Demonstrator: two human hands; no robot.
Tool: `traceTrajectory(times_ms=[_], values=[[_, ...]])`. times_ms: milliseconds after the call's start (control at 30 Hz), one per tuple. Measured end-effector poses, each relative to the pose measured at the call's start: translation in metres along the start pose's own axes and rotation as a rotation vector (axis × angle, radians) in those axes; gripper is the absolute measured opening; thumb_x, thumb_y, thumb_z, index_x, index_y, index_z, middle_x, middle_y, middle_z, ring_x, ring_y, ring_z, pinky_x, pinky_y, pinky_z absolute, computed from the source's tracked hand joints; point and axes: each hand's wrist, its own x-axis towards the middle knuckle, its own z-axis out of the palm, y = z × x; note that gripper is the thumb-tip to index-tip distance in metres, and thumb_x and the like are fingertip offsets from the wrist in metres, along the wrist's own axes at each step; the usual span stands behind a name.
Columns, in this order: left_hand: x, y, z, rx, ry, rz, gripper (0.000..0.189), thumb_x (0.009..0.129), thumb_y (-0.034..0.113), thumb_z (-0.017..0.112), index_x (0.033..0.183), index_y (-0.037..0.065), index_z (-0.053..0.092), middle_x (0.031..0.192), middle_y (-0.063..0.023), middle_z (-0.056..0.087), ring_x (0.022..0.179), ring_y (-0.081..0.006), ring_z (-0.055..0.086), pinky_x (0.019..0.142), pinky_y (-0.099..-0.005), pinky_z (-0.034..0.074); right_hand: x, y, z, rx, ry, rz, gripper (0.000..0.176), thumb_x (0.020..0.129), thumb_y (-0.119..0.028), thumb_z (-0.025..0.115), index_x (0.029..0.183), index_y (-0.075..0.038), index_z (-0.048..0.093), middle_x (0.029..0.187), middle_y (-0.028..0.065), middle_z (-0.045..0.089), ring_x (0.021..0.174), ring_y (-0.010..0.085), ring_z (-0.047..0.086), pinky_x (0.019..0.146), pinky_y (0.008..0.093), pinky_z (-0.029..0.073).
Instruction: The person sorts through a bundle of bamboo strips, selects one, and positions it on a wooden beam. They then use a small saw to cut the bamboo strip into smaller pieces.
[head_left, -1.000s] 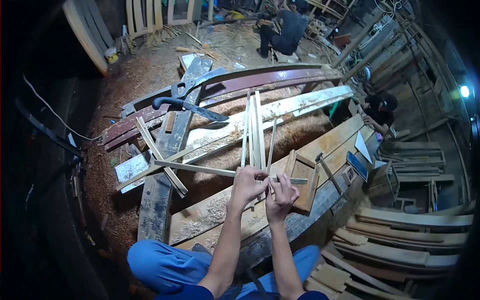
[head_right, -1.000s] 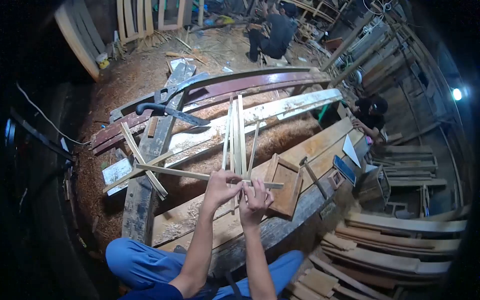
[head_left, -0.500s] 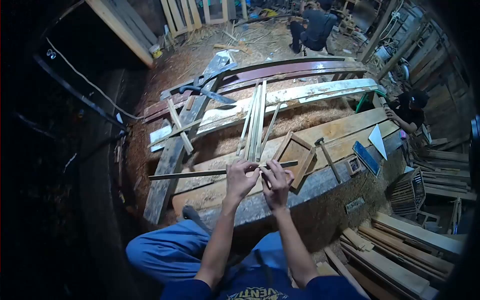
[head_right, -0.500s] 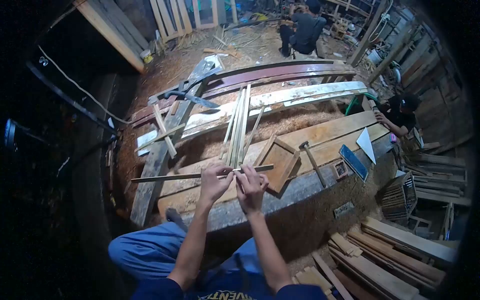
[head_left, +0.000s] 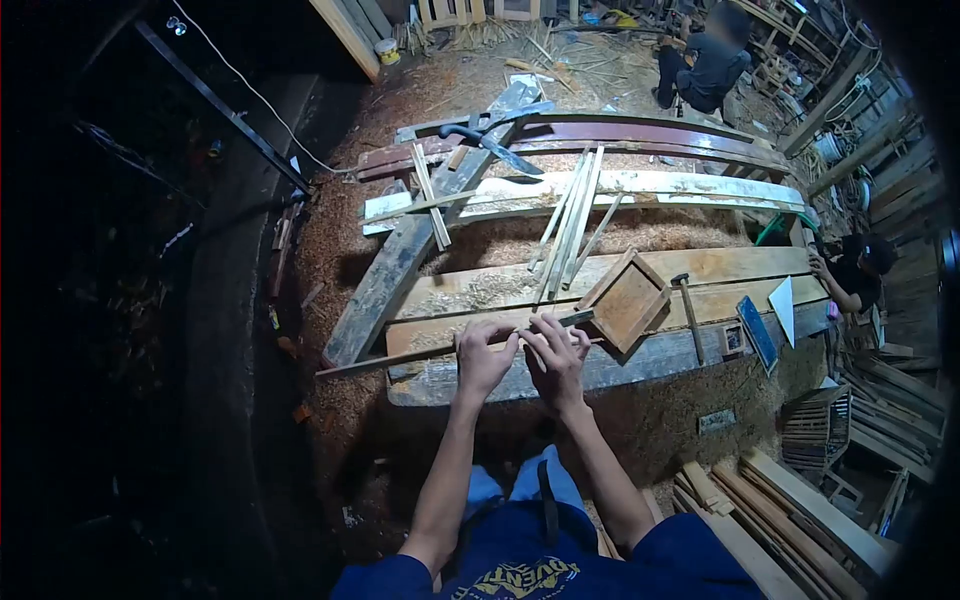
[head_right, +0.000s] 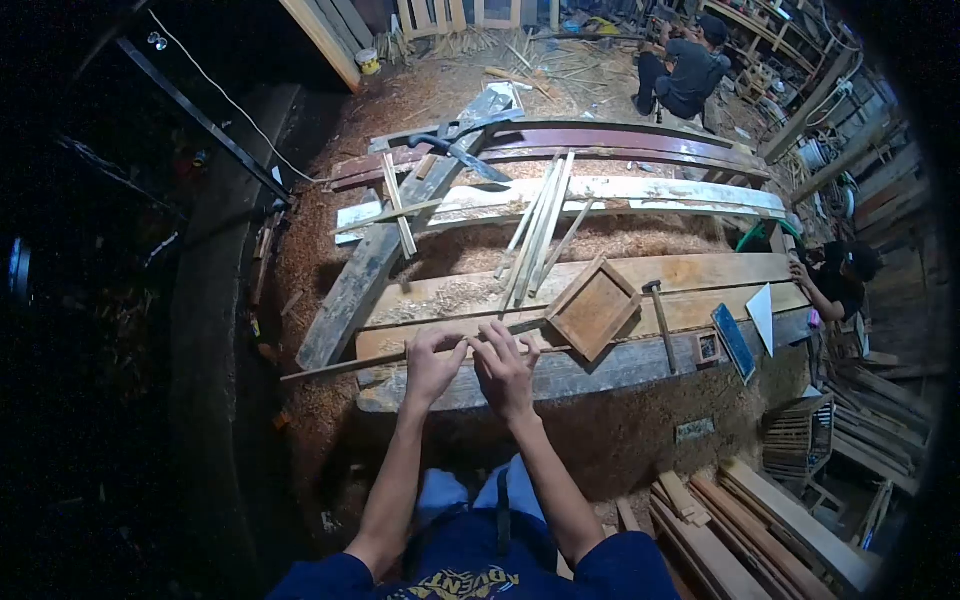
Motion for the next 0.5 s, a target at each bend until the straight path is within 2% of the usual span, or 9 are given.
traceTrajectory(times_ms=[67,133,200,233,333,367,400,467,500], values=[[-0.005,-0.023,-0.009,-0.204,-0.027,-0.146,0.015,0.082,0.023,0.079,0.092,0.011,0.079,0.093,-0.0054,0.075,0.099,-0.0245,0.066,0.092,-0.0406,0.043,0.0,-0.018,0.007,-0.012,-0.023,-0.022,0.033,0.09,-0.017,0.073,0.123,-0.019,0.071,0.133,0.0041,0.065,0.132,0.0202,0.057,0.108,0.044,0.028],[-0.011,-0.015,-0.032,-0.17,-0.01,-0.128,0.015,0.081,0.023,0.08,0.092,0.012,0.079,0.094,-0.0051,0.075,0.099,-0.0249,0.066,0.093,-0.0406,0.043,-0.005,-0.036,0.008,-0.001,-0.03,-0.025,0.035,0.09,-0.016,0.073,0.125,-0.019,0.07,0.134,0.0035,0.065,0.132,0.019,0.057,0.108,0.0434,0.028],[-0.014,-0.019,-0.053,0.009,0.003,-0.028,0.014,0.082,0.023,0.079,0.091,0.012,0.079,0.095,-0.005,0.075,0.098,-0.0254,0.067,0.092,-0.0397,0.044,-0.005,-0.055,0.017,0.012,-0.031,-0.005,0.033,0.093,-0.017,0.07,0.125,-0.02,0.069,0.136,0.0036,0.064,0.133,0.0191,0.055,0.11,0.0464,0.027],[-0.015,-0.017,-0.066,0.016,-0.011,-0.047,0.015,0.084,0.021,0.079,0.093,0.009,0.08,0.099,-0.008,0.077,0.098,-0.028,0.07,0.096,-0.0413,0.047,-0.005,-0.064,0.019,0.01,-0.05,-0.002,0.034,0.093,-0.017,0.069,0.126,-0.021,0.069,0.137,0.0028,0.064,0.134,0.0188,0.055,0.111,0.0464,0.027],[-0.015,-0.036,-0.085,-0.017,0.013,0.002,0.013,0.083,0.017,0.079,0.093,0.008,0.079,0.095,-0.0092,0.077,0.095,-0.0261,0.071,0.093,-0.0396,0.05,-0.003,-0.09,0.029,-0.038,-0.064,0.007,0.034,0.093,-0.018,0.069,0.127,-0.022,0.069,0.137,0.0022,0.063,0.134,0.0192,0.055,0.111,0.0464,0.027],[-0.012,-0.056,-0.081,-0.244,-0.016,-0.01,0.013,0.082,0.011,0.08,0.092,0.005,0.079,0.093,-0.0105,0.077,0.089,-0.0237,0.074,0.084,-0.036,0.056,-0.004,-0.097,0.034,-0.087,-0.021,0.009,0.033,0.093,-0.019,0.069,0.126,-0.022,0.07,0.137,0.0031,0.064,0.134,0.0203,0.055,0.113,0.0466,0.026],[-0.009,-0.062,-0.083,-0.248,-0.004,0.055,0.012,0.081,0.007,0.081,0.093,0.003,0.078,0.092,-0.0108,0.077,0.085,-0.0213,0.075,0.078,-0.0321,0.059,-0.003,-0.103,0.04,-0.076,-0.015,0.034,0.033,0.093,-0.019,0.069,0.126,-0.022,0.07,0.139,0.0049,0.063,0.136,0.0216,0.054,0.114,0.0472,0.025],[-0.008,-0.072,-0.084,-0.177,-0.033,0.108,0.015,0.082,0.008,0.08,0.096,0.002,0.078,0.094,-0.0107,0.077,0.087,-0.0212,0.076,0.08,-0.0311,0.06,-0.006,-0.114,0.048,-0.103,0.041,0.039,0.034,0.093,-0.018,0.069,0.127,-0.021,0.07,0.141,0.0063,0.062,0.138,0.0223,0.053,0.115,0.0477,0.025],[-0.01,-0.07,-0.085,-0.239,-0.076,0.053,0.016,0.083,0.008,0.08,0.097,0.002,0.077,0.095,-0.0109,0.077,0.088,-0.021,0.076,0.082,-0.0311,0.06,-0.006,-0.121,0.044,-0.13,0.013,0.064,0.034,0.093,-0.019,0.069,0.127,-0.02,0.07,0.143,0.0067,0.061,0.139,0.0228,0.052,0.116,0.0482,0.024]])
